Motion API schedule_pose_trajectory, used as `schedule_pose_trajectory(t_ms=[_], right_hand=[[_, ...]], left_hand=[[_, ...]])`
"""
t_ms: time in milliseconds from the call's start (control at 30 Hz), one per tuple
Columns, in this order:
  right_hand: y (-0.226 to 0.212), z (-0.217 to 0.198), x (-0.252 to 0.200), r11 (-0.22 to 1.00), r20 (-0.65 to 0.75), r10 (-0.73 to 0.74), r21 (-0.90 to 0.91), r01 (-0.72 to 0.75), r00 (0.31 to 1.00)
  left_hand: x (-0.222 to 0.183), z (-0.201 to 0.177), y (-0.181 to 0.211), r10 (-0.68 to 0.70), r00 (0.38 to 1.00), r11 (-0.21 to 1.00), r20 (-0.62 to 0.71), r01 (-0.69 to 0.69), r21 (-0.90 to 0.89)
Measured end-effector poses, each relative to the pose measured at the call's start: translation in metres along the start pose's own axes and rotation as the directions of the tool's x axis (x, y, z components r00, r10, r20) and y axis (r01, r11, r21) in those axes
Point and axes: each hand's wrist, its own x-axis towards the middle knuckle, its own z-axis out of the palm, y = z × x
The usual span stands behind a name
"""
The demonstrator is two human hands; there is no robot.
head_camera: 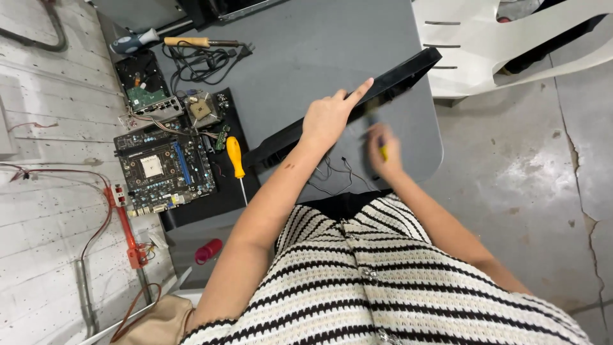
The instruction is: Disassembling and cleaning internal computer components using a screwdriver and a brush
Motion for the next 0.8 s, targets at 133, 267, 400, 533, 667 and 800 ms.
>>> schedule_pose_trajectory(t_ms=[133,267,400,533,667,800], right_hand=[[-0.008,-0.002,0.013,0.910,0.325,0.261,0.231,-0.344,0.909],[0.005,-0.005,0.021,0.808,-0.232,0.588,0.216,-0.548,0.775],[-0.008,-0.013,-0.004,0.695,0.653,0.375,0.272,-0.666,0.658],[-0.003,-0.024,-0.002,0.779,0.593,0.365,0.227,-0.584,0.717],[0.000,-0.051,0.001,0.816,0.313,0.429,0.267,-0.512,0.847],[-0.034,-0.071,0.008,0.843,0.116,0.494,0.180,-0.507,0.862]], left_hand=[[0.001,0.003,-0.003,-0.010,1.000,0.999,0.000,0.010,0.032],[0.001,-0.003,-0.001,-0.015,1.000,0.999,0.024,0.015,-0.039],[0.002,-0.010,-0.002,-0.011,1.000,1.000,0.011,0.011,-0.028],[0.020,-0.005,-0.023,-0.031,0.997,0.995,0.066,0.037,-0.092],[0.045,-0.012,-0.063,-0.003,0.908,0.838,0.418,0.230,-0.495],[0.049,-0.047,-0.076,-0.017,0.776,0.790,0.630,0.397,-0.467]])
